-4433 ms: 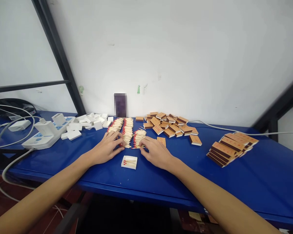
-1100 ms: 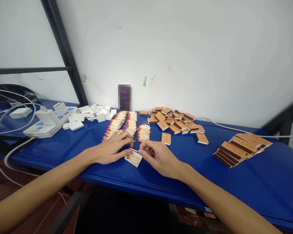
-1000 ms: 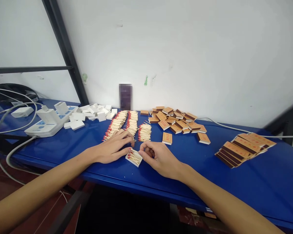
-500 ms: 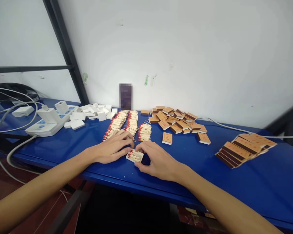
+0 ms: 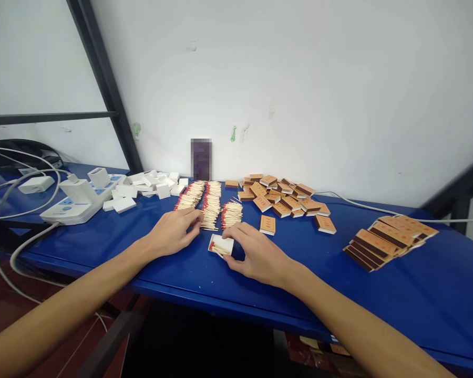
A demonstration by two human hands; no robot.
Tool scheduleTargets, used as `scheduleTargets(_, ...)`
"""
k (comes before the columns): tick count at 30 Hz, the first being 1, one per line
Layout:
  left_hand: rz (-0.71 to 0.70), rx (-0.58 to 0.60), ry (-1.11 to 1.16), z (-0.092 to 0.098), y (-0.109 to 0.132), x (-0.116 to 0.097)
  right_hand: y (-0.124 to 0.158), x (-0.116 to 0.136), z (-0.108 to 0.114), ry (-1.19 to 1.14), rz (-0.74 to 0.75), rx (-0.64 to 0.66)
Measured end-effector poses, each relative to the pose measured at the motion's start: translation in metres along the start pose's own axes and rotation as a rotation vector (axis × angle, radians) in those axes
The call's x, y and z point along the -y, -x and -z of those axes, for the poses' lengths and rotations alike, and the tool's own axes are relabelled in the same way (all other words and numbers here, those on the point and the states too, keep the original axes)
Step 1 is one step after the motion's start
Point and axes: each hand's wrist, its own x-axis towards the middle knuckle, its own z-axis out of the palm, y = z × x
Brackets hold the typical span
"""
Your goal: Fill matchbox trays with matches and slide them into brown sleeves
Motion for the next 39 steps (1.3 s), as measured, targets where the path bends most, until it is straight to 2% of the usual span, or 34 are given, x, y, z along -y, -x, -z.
scheduleTargets(4, -0.059, 0.024, -0.026, -0.0004, 0.0002, 0.0008, 0.0006, 0.0075, 0.0038, -0.023, -0.037, 0.122)
scheduleTargets(7, -0.075, 0.036, -0.058, -0.0006, 0.0001, 0.0018, 0.0015, 0.01, 0.0046, -0.015, -0.043, 0.165)
scheduleTargets(11, -0.102, 0.058, -0.082, -0.0007, 0.0005, 0.0028, 0.0029, 0.0082, 0.0038, -0.004, -0.033, 0.154)
scheduleTargets(15, -0.104, 0.073, -0.091, -0.0007, 0.0011, 0.0029, 0.0033, 0.0054, 0.0051, 0.053, 0.067, 0.126)
scheduleTargets(20, -0.099, 0.089, -0.077, -0.0016, 0.0008, 0.0033, 0.0022, 0.0039, 0.007, 0.092, 0.14, 0.199)
scheduleTargets(33, -0.131, 0.064, 0.084, -0.0042, 0.0023, 0.005, 0.0016, 0.0009, 0.0034, 0.241, 0.186, 0.18)
scheduleTargets(39, -0.135, 0.021, 0.174, 0.0039, 0.0029, -0.002, 0.0034, 0.001, 0.0021, 0.153, 0.126, 0.124)
